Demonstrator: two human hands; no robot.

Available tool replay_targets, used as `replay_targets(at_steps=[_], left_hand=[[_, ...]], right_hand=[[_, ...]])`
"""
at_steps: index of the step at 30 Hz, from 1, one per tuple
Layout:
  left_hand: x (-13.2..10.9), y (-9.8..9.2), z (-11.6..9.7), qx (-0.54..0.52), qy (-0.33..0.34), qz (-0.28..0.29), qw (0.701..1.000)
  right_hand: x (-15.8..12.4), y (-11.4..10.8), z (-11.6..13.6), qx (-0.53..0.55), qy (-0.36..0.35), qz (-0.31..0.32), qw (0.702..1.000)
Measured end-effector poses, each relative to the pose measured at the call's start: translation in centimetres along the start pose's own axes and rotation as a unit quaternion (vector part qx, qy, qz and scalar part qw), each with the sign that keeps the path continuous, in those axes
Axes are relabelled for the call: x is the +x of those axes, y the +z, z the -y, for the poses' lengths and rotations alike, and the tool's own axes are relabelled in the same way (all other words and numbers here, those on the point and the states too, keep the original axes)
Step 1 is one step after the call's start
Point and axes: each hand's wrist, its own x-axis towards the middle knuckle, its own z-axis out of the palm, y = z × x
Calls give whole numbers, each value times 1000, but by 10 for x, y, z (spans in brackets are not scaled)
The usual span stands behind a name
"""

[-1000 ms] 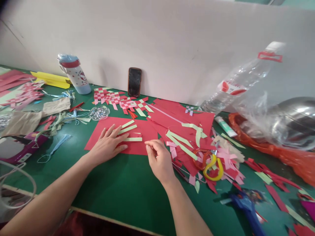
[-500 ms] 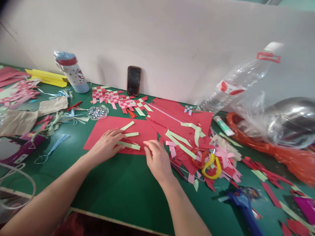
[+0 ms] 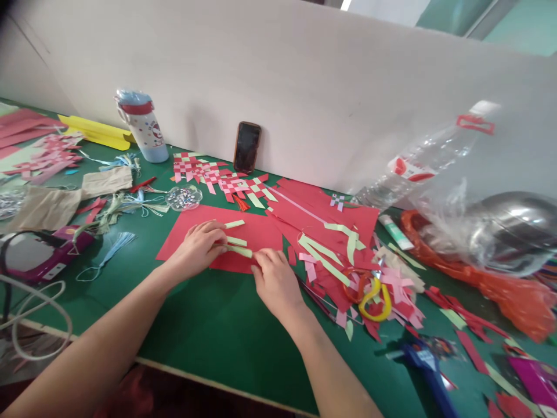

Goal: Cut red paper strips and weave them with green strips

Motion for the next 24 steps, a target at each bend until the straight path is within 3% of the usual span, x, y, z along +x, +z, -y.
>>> replay_targets(at_steps=[10,17,24], left_hand=[[8,-3,5,-44,-36,-21,998],[11,2,12,-21,-79,-67,994],[10,5,18,23,-109,-68,991]], right_hand=[[31,3,-2,32,77,20,996],[42,8,2,-20,75,26,997],[51,7,6,-38,94,43,994]])
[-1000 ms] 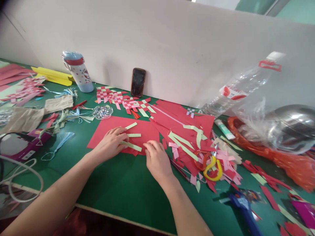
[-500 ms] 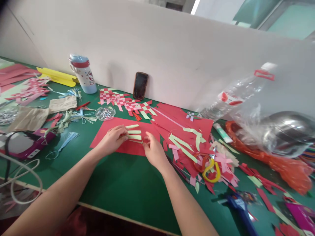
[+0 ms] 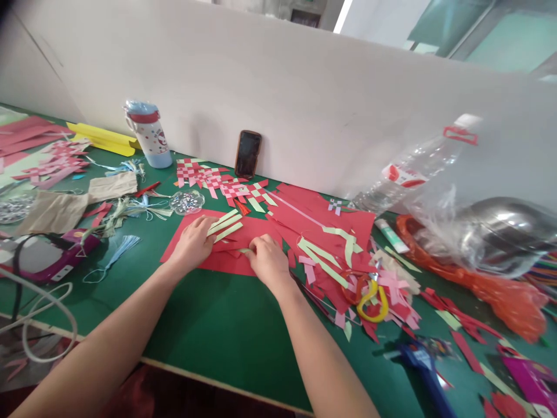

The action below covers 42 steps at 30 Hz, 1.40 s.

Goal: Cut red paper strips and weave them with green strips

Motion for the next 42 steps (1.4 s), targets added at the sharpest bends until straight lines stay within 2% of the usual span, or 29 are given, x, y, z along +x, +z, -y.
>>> replay_targets(at_steps=[6,10,14,18,22,24,26,29,32,36,40,42], left_hand=[[-3,2,2,32,14,24,999],[-7,3,0,51,24,38,998],[-8,7,0,62,27,45,997],[-8,9,1,65,33,48,996],[-10,9,1,69,37,52,996],[-10,8,1,71,38,55,995],[-10,8,1,74,37,58,995],[-9,10,2,79,32,60,995],[-9,10,2,84,30,60,994],[-10,9,1,89,36,69,993],[-10,7,-1,96,35,76,992],[-10,7,-1,100,32,80,991]], right_hand=[[3,-7,-3,29,18,18,999],[-3,-20,-22,64,45,21,997],[-14,-51,-68,83,83,-1,993],[-23,-85,-127,52,139,-66,987],[-28,-100,-168,-17,177,-107,978],[-32,-100,-174,-54,163,-122,978],[-37,-93,-169,-79,120,-122,982],[-46,-74,-153,-91,41,-91,991],[-50,-57,-144,-100,0,-67,993],[-42,-52,-158,-122,-6,-87,989],[-34,-61,-181,-143,9,-122,982],[-32,-65,-183,-149,8,-130,980]])
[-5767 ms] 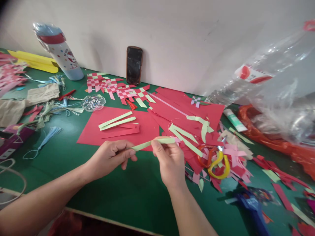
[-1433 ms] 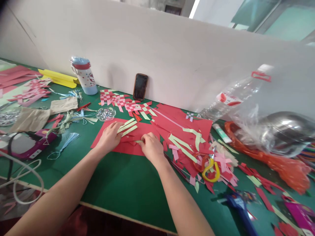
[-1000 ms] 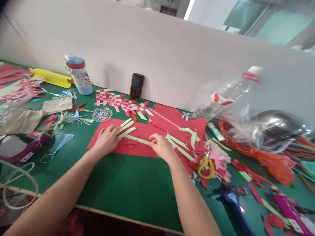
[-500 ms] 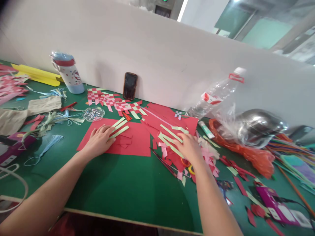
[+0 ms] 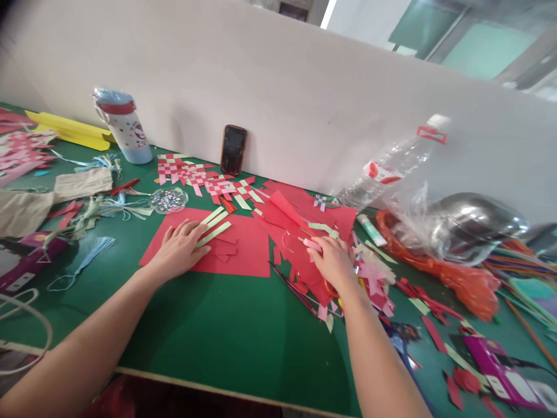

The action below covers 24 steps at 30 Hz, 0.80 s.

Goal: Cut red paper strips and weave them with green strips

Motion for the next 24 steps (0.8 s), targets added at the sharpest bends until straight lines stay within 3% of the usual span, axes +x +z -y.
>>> replay_targets(at_steps=[5,11,19,24], left_hand=[[1,0,-1,4,-7,11,1000],[-1,-1,-1,7,-7,19,1000],[-1,-2,-2,16,-4,23,1000],[-1,-4,-3,20,-9,26,999]], right_hand=[[-2,-6,33,2,-58,10,998],[-10,2,77,7,-138,61,989],[-17,13,75,36,-129,8,991],[-7,1,66,56,-129,-47,989]])
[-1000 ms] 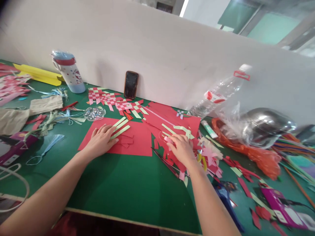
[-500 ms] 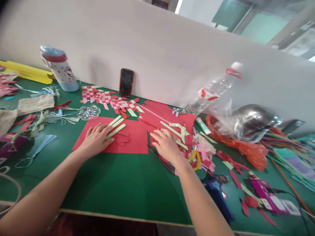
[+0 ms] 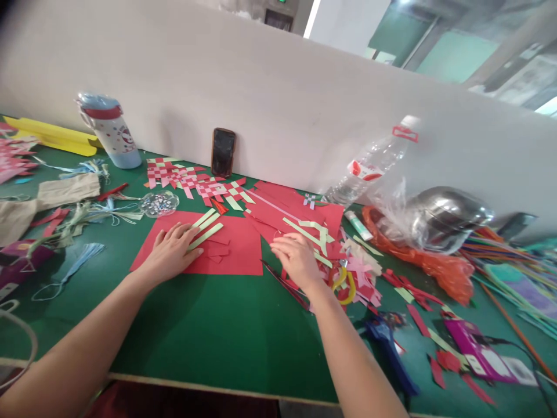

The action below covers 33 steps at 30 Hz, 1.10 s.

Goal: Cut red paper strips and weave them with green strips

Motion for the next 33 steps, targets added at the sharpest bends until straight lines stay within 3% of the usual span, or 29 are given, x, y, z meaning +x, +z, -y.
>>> replay_targets(at_steps=[3,6,10,16,19,27,30,33], left_hand=[[-1,-1,-1,-1,2,0,1000],[-3,-2,-3,-4,3,0,1000],[-3,-1,-3,-10,4,-1,1000],[-3,1,-4,-10,0,-6,1000],[-3,1,-5,-6,3,-10,1000],[-4,3,-4,-3,10,-22,1000],[-4,3,-4,-5,11,-23,1000],[-5,3,-4,-6,11,-22,1000]], right_hand=[[5,-19,-29,-27,45,-49,997],[7,-33,-68,-69,90,-51,992],[15,-25,-99,-112,118,-19,986],[47,28,-78,-101,48,59,992],[54,43,-71,-101,26,81,991],[39,19,-105,-151,90,71,982],[36,14,-92,-144,74,70,984],[29,18,-61,-114,12,95,989]])
